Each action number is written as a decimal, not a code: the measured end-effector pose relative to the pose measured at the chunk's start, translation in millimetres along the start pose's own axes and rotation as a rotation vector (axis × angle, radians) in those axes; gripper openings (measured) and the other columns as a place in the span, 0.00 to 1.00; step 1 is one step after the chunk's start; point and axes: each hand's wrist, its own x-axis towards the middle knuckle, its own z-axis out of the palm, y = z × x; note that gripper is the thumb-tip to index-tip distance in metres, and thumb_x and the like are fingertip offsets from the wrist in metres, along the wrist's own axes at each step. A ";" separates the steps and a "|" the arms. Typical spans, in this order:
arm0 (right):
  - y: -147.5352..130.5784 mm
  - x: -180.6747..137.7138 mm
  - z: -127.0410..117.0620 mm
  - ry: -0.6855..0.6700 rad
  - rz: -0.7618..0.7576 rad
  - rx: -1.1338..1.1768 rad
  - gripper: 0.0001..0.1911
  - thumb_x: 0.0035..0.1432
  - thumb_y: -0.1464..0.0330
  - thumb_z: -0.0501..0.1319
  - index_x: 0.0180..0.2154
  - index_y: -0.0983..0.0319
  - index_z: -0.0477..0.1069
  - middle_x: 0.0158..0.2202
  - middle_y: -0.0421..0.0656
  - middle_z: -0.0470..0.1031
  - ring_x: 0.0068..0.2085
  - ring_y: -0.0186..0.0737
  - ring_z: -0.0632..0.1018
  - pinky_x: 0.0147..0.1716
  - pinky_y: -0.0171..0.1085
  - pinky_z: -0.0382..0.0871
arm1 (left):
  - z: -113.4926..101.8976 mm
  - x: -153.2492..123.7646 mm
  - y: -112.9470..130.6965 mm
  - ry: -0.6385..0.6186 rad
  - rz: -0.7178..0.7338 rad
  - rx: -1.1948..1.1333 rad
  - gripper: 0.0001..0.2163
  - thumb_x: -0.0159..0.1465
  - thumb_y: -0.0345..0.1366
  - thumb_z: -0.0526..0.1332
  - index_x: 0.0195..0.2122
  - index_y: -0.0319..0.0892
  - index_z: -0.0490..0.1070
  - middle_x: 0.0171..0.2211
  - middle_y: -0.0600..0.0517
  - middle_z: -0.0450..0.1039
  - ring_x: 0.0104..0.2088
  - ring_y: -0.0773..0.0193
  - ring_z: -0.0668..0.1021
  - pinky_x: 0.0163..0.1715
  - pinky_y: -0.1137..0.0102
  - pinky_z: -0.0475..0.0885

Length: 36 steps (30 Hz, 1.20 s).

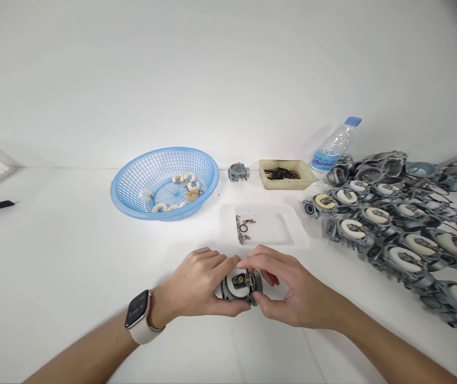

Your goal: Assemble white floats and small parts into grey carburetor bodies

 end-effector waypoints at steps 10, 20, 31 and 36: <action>0.0 -1.6 0.2 0.018 0.004 -0.029 0.27 0.56 0.79 0.59 0.56 0.55 0.68 0.44 0.42 0.71 0.31 0.33 0.68 0.31 0.35 0.67 | 1.0 -2.0 -0.6 -0.015 -0.008 0.000 0.21 0.62 0.53 0.65 0.47 0.42 0.70 0.28 0.54 0.75 0.28 0.61 0.78 0.30 0.65 0.69; -0.6 -0.9 -0.7 -0.011 0.017 -0.064 0.29 0.56 0.79 0.60 0.58 0.54 0.67 0.44 0.41 0.72 0.31 0.32 0.68 0.32 0.34 0.67 | 0.3 -0.8 0.3 0.012 -0.004 -0.003 0.20 0.63 0.52 0.66 0.45 0.43 0.69 0.28 0.55 0.74 0.27 0.62 0.77 0.29 0.66 0.67; 1.0 -1.3 0.6 0.000 -0.047 -0.097 0.29 0.58 0.77 0.60 0.59 0.54 0.65 0.44 0.41 0.72 0.33 0.34 0.71 0.33 0.34 0.69 | 0.6 -0.5 -0.5 0.010 0.002 0.002 0.21 0.63 0.54 0.65 0.45 0.41 0.69 0.28 0.54 0.74 0.28 0.60 0.78 0.30 0.65 0.68; -0.7 -1.3 0.3 0.011 -0.052 -0.114 0.28 0.57 0.78 0.58 0.58 0.56 0.66 0.42 0.42 0.72 0.33 0.35 0.71 0.32 0.34 0.69 | 0.3 -0.8 -0.3 -0.011 -0.010 -0.013 0.21 0.62 0.53 0.66 0.46 0.42 0.69 0.29 0.54 0.75 0.28 0.60 0.78 0.30 0.65 0.69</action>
